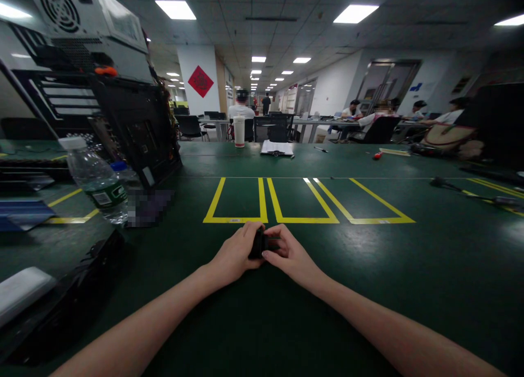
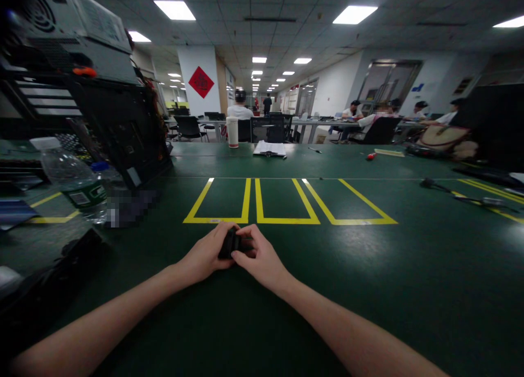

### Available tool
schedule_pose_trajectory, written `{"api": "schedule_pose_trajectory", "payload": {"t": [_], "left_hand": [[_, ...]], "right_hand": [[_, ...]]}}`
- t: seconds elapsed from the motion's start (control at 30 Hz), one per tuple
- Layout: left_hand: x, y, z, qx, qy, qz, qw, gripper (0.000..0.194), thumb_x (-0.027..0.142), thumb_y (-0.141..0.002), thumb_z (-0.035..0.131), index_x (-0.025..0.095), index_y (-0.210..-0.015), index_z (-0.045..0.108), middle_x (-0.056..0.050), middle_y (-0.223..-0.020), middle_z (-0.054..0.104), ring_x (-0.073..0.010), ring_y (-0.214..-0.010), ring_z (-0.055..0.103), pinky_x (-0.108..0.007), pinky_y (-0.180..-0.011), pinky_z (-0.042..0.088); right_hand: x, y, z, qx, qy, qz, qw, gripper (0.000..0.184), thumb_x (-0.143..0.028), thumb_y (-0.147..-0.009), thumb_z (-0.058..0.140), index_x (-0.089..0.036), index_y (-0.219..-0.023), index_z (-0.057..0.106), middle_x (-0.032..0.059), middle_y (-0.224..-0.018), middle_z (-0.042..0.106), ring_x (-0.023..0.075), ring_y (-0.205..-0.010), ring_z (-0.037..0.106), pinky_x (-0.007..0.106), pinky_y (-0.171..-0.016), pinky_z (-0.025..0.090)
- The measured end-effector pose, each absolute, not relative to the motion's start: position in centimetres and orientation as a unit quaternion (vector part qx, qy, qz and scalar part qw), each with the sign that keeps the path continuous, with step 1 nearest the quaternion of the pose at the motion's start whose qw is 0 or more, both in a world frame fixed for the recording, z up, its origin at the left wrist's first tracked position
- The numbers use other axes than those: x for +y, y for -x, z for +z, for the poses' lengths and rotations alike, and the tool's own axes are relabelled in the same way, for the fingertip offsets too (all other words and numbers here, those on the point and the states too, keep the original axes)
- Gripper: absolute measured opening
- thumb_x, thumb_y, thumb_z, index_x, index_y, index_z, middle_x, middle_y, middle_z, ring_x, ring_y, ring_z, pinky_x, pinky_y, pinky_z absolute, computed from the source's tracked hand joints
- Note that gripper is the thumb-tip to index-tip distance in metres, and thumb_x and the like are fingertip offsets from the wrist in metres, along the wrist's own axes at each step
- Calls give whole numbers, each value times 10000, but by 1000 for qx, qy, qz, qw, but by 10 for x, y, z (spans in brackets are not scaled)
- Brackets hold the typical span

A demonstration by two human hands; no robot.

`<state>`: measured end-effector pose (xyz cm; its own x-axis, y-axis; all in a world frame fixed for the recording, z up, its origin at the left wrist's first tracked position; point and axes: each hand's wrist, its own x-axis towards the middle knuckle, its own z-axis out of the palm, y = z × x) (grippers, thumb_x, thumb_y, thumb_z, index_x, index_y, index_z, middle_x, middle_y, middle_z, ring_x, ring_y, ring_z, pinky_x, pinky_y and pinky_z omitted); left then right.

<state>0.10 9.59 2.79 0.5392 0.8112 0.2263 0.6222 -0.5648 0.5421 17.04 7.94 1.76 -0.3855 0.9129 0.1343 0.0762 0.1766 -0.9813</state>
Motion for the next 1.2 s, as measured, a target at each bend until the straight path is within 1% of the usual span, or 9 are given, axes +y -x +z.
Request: {"api": "schedule_pose_trajectory", "payload": {"t": [0.1,0.17,0.37,0.5,0.57,0.73,0.8,0.97,1.2], "left_hand": [[96,-1,28,415,-856,231,206,541,211,-688,629,223,-1149,346,-60,-1151,457,-238,-1028,487,-391,-843,428],[96,-1,28,415,-854,233,210,538,223,-694,627,224,-1152,344,-64,-1168,448,-240,-1044,479,-396,-853,423],[95,-1,31,426,-848,220,227,557,219,-696,630,239,-1168,337,-58,-1202,433,-244,-1073,469,-416,-871,418],[95,-1,29,421,-849,228,223,559,211,-691,636,244,-1162,338,-54,-1187,442,-236,-1057,478,-407,-864,424],[96,-1,28,422,-849,230,218,571,201,-676,648,243,-1155,341,-53,-1175,450,-235,-1041,487,-401,-854,430],[96,-1,28,418,-851,234,215,552,216,-687,637,234,-1154,343,-57,-1169,452,-234,-1039,490,-396,-849,431],[96,-1,28,418,-851,232,218,550,224,-692,634,232,-1158,342,-60,-1176,449,-237,-1046,486,-402,-852,429],[96,-1,28,425,-849,226,219,562,224,-683,640,234,-1160,344,-66,-1191,442,-248,-1062,479,-410,-857,424],[96,-2,26,431,-847,229,212,573,197,-662,650,236,-1147,348,-61,-1181,451,-253,-1056,483,-415,-858,418]], "right_hand": [[80,-170,16,-641,383,523,410,221,-257,-751,565,-235,-949,471,18,-1026,520,194,-1010,527,362,-814,472],[81,-170,15,-638,390,517,416,219,-256,-756,559,-230,-955,472,21,-1045,516,194,-1030,516,362,-824,469],[82,-171,17,-632,421,517,395,351,-281,-760,556,-220,-1085,437,48,-1121,499,193,-1059,494,383,-889,433],[80,-171,19,-653,403,509,390,263,-243,-762,549,-231,-1010,463,27,-1078,510,188,-1030,508,371,-853,452],[80,-171,19,-661,391,506,393,253,-215,-751,560,-240,-982,460,15,-1055,513,185,-1019,513,364,-837,459],[81,-170,17,-643,385,521,408,196,-258,-763,552,-232,-936,463,18,-1018,524,190,-989,539,367,-806,480],[81,-170,17,-638,391,521,411,209,-261,-760,557,-228,-945,466,23,-1034,524,195,-1009,529,367,-811,478],[85,-170,13,-634,417,510,405,305,-268,-752,567,-209,-1032,460,45,-1083,521,190,-1037,510,384,-889,429],[82,-170,16,-646,387,519,405,262,-229,-728,590,-232,-957,463,16,-1011,539,185,-986,538,374,-842,455]]}}
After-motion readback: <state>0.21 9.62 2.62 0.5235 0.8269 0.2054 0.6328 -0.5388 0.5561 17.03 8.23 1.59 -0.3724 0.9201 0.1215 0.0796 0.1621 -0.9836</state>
